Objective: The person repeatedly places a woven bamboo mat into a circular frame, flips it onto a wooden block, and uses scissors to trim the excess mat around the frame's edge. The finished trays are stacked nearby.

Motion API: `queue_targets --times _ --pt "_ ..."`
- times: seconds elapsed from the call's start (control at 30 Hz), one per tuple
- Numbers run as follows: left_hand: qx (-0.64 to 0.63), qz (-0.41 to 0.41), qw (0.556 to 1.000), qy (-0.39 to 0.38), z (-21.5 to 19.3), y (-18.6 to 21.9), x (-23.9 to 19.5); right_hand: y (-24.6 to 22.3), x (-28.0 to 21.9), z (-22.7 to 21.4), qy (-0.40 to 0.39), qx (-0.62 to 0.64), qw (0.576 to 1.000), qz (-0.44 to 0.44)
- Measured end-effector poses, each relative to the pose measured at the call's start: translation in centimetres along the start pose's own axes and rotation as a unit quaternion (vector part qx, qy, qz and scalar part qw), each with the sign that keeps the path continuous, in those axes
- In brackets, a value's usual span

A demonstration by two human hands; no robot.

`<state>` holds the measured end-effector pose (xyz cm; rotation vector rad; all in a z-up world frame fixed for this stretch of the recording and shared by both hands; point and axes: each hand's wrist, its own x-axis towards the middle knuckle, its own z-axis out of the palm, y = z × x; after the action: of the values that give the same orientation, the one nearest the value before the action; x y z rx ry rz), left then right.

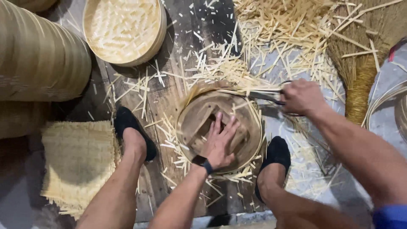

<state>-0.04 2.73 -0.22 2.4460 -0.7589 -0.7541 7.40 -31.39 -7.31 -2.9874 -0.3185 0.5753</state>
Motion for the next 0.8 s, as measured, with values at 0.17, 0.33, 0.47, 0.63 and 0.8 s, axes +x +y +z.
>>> queue_targets --times 0.17,0.33,0.47,0.63,0.8 --pt "-0.001 0.036 0.999 -0.014 -0.6 -0.2 0.4 -1.2 -1.2 -2.5 -0.011 -0.051 0.999 0.006" --pt "-0.009 0.039 0.998 -0.041 -0.4 -0.7 0.1 -5.3 1.4 -2.8 0.056 -0.083 0.994 -0.032" --pt "0.061 -0.006 0.997 -0.056 -0.8 -0.3 -1.3 -1.5 1.4 -0.3 -0.017 -0.026 1.0 -0.001" --pt "-0.073 -0.26 0.957 0.11 2.8 0.8 2.0 0.6 -0.8 1.8 0.017 -0.048 0.999 0.001" --pt "0.031 -0.296 0.947 0.119 1.0 4.7 2.8 -6.3 1.1 -2.9 0.145 -0.069 0.986 -0.044"
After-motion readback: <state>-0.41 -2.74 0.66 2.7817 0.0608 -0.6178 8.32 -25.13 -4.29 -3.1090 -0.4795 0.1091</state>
